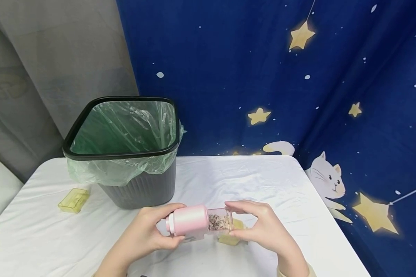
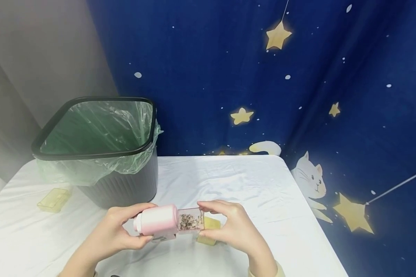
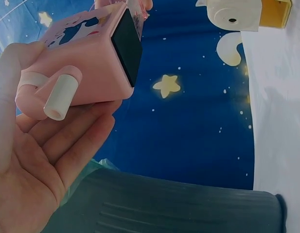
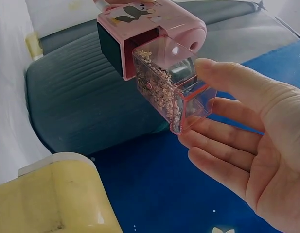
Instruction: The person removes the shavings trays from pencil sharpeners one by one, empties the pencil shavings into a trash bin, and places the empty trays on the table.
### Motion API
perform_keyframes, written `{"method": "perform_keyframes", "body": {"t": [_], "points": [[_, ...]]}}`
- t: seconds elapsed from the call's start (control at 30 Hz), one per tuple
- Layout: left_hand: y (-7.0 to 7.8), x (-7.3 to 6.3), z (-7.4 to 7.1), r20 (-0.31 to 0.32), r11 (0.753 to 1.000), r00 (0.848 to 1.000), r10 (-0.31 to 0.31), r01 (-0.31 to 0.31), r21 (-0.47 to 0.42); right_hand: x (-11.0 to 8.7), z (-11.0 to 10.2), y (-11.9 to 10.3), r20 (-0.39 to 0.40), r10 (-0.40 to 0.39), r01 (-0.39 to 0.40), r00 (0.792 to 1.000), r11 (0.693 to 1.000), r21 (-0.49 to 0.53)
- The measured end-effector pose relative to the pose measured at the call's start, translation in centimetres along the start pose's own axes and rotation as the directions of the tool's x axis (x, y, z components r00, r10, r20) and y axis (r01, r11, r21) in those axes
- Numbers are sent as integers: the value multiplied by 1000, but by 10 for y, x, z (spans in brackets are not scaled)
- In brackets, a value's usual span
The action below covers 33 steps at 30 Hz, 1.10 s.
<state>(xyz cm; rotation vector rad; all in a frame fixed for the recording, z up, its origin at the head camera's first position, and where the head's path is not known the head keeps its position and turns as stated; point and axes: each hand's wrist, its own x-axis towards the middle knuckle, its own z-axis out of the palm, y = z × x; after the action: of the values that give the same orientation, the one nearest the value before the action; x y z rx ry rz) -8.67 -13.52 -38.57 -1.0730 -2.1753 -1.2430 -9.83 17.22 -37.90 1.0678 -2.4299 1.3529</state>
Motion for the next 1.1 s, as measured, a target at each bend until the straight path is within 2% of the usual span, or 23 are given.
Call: {"method": "perform_keyframes", "body": {"t": [0.2,0.7,1.1], "points": [[1,0,-3,-3,1000,1000,-14,14,6,0,-2,-1,-3,35,-36,999,999,-2],[1,-2,-8,-25,999,999,-30,31,33,0,-3,-2,-24,31,-31,999,1000,-3],[-6,-14,-13,-45,997,998,-51,53,53,2,-2,-1,-37,-2,1,999,1000,-15]]}}
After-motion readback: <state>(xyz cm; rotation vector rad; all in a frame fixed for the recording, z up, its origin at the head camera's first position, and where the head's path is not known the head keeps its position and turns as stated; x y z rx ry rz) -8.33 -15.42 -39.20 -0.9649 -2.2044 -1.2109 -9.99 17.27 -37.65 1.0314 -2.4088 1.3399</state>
